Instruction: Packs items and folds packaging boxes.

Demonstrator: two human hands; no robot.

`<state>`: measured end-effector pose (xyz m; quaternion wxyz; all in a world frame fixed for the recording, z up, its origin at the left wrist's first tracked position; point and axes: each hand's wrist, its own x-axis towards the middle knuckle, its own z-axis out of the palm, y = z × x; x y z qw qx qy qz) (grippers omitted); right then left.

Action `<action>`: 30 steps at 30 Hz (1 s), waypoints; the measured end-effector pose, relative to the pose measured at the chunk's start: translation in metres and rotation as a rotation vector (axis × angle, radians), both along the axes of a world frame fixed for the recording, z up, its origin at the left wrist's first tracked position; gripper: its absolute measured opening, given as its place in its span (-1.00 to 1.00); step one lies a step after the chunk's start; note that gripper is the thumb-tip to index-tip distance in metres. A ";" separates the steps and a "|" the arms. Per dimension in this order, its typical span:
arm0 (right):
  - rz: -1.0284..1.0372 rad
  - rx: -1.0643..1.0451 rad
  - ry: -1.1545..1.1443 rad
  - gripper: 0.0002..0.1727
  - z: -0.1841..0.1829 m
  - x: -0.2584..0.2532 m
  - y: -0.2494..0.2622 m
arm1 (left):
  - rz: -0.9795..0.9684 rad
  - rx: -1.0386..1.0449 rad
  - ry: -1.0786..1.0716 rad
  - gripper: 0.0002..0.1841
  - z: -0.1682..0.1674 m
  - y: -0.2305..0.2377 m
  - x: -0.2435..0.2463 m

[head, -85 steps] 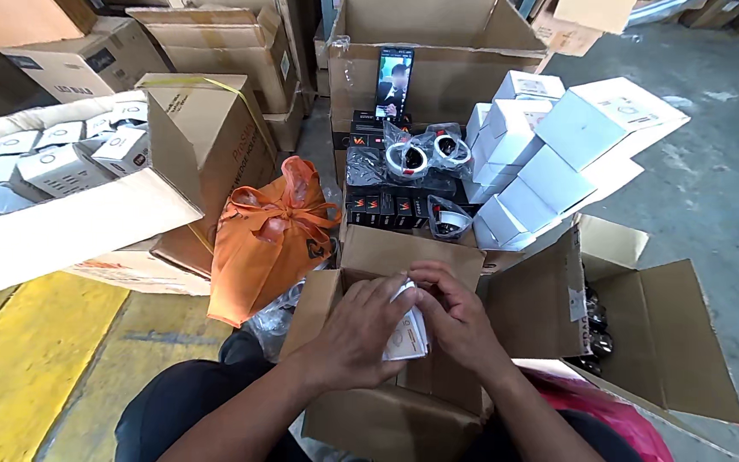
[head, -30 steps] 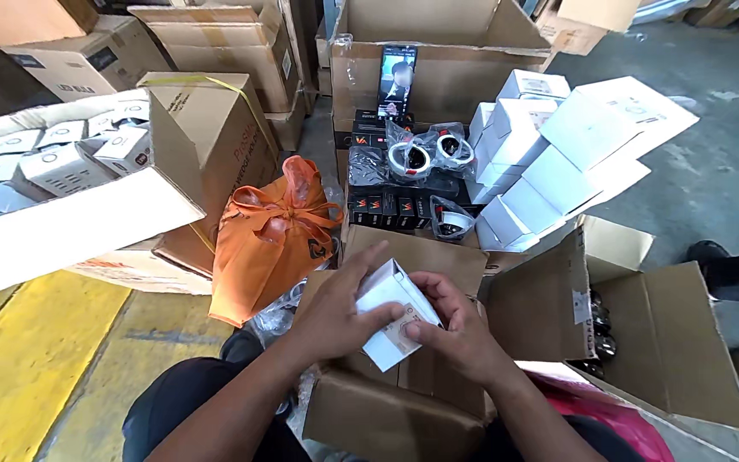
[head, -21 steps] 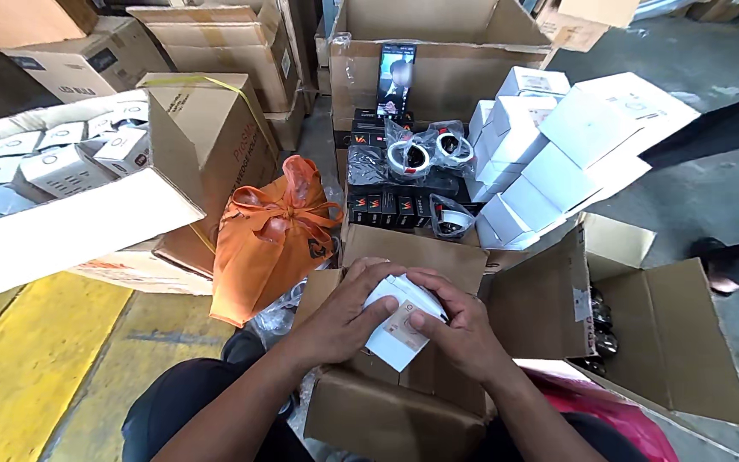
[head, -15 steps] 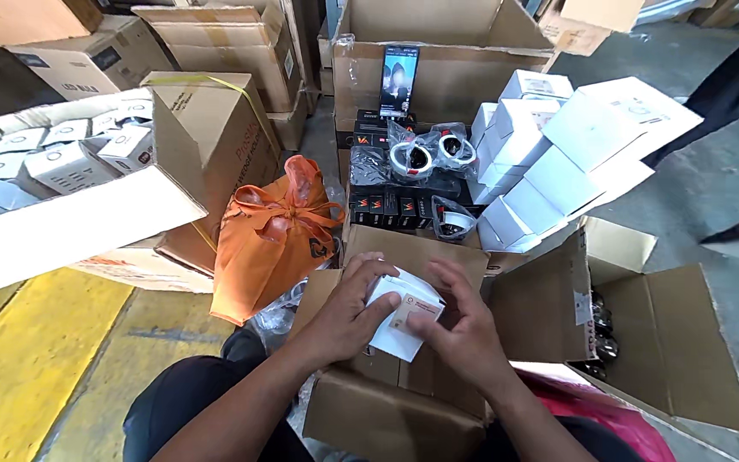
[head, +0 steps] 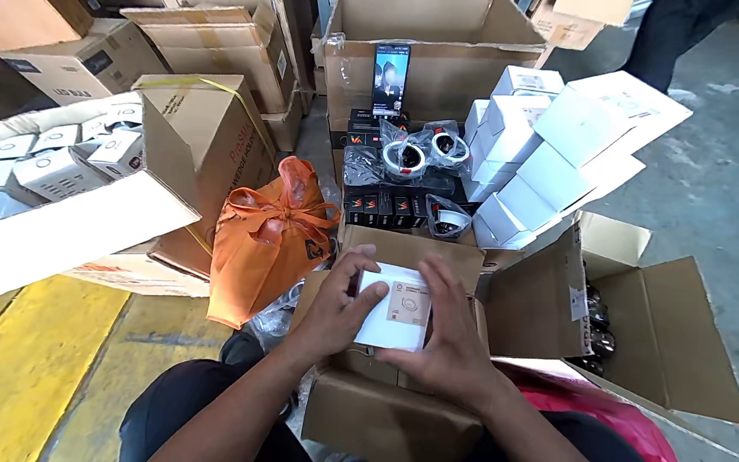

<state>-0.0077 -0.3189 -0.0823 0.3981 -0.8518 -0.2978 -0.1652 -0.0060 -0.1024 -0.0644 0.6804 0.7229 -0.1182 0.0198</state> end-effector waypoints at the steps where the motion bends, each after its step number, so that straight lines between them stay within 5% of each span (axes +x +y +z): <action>1: 0.025 0.039 0.049 0.34 0.001 0.002 -0.002 | 0.000 -0.041 -0.003 -0.70 0.001 0.001 0.001; 4: 0.070 0.061 0.131 0.26 -0.002 0.007 -0.010 | -0.099 0.051 -0.031 -0.51 0.003 0.010 0.005; 8: 0.051 0.125 0.302 0.36 0.002 0.009 -0.013 | -0.210 0.462 -0.056 0.35 0.016 0.018 0.002; 13: 0.163 0.062 0.316 0.33 0.002 0.011 -0.015 | -0.191 0.592 -0.083 0.26 0.013 0.023 0.003; 21: 0.301 0.099 0.362 -0.12 0.009 0.011 -0.016 | -0.150 0.531 -0.012 0.27 0.018 0.032 0.002; 25: 0.246 0.167 0.315 -0.23 0.010 0.015 -0.017 | -0.066 0.290 -0.101 0.21 0.017 0.036 0.007; 30: 0.011 0.259 0.025 -0.34 0.084 0.067 -0.033 | 0.098 0.080 0.020 -0.18 0.024 0.045 0.019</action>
